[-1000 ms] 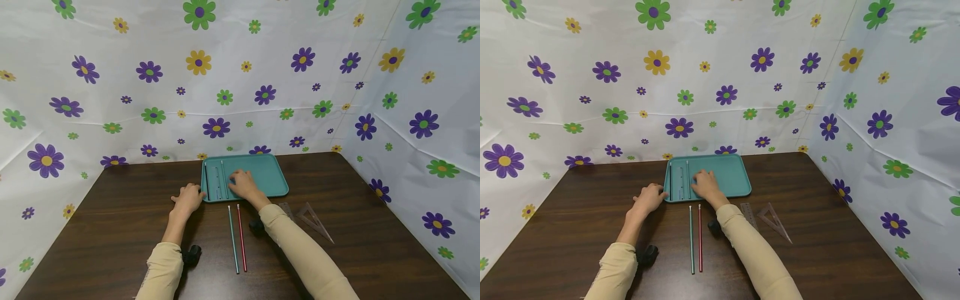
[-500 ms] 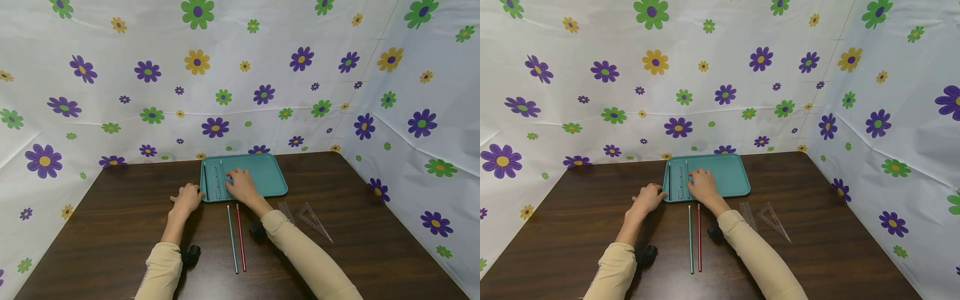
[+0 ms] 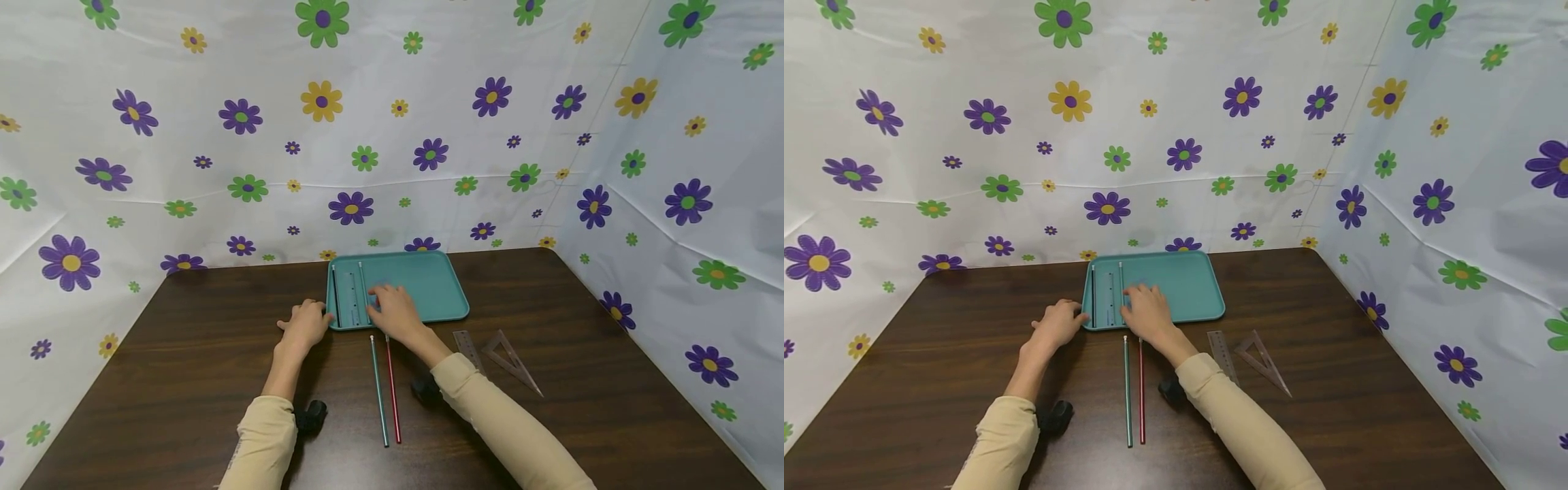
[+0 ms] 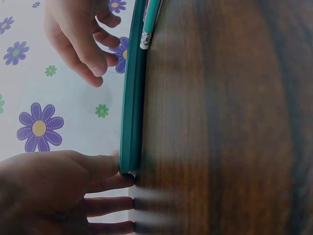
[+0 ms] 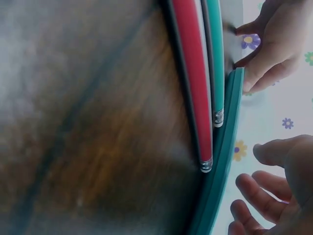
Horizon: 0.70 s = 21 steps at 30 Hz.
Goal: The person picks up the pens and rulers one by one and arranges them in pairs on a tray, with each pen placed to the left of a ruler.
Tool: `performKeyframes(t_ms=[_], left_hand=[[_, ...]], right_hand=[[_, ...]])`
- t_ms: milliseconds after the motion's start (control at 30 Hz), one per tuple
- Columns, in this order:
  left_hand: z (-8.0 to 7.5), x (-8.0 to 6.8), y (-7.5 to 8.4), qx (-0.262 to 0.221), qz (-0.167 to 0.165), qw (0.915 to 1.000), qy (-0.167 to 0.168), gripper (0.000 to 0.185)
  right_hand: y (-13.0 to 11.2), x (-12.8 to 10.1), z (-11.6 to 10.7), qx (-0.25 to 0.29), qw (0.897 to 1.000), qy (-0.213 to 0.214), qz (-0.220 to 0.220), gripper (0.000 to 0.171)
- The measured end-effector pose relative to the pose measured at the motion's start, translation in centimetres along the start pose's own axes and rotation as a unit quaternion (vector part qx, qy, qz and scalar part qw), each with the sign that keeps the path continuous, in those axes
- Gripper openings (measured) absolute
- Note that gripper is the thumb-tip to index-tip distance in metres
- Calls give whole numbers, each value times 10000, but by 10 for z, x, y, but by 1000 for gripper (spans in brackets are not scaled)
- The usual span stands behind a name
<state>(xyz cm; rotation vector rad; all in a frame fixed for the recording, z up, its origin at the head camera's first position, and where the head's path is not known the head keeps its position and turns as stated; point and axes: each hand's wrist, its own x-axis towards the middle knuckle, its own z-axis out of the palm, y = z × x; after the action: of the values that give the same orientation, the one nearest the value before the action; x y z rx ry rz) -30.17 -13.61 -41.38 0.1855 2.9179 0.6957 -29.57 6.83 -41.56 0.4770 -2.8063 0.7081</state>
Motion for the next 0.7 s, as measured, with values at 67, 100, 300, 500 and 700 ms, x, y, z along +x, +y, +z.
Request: performKeyframes(t_ms=[67, 100, 300, 500, 700], left_hand=[[1, 0, -1, 14, -13, 10000, 7, 51], [1, 0, -1, 20, -15, 10000, 15, 51], [1, 0, -1, 9, -40, 10000, 53, 50], [1, 0, 0, 17, -34, 10000, 35, 49], [1, -1, 2, 7, -18, 10000, 44, 48]], right_hand=[[-2, -3, 0, -51, 10000, -1, -28, 37], [-3, -4, -1, -76, 10000, 1, -55, 37], [-9, -10, -1, -254, 9995, -22, -168, 40], [-13, -18, -2, -148, 9996, -244, -73, 44], [-17, -26, -3, -140, 9992, -355, -84, 47]])
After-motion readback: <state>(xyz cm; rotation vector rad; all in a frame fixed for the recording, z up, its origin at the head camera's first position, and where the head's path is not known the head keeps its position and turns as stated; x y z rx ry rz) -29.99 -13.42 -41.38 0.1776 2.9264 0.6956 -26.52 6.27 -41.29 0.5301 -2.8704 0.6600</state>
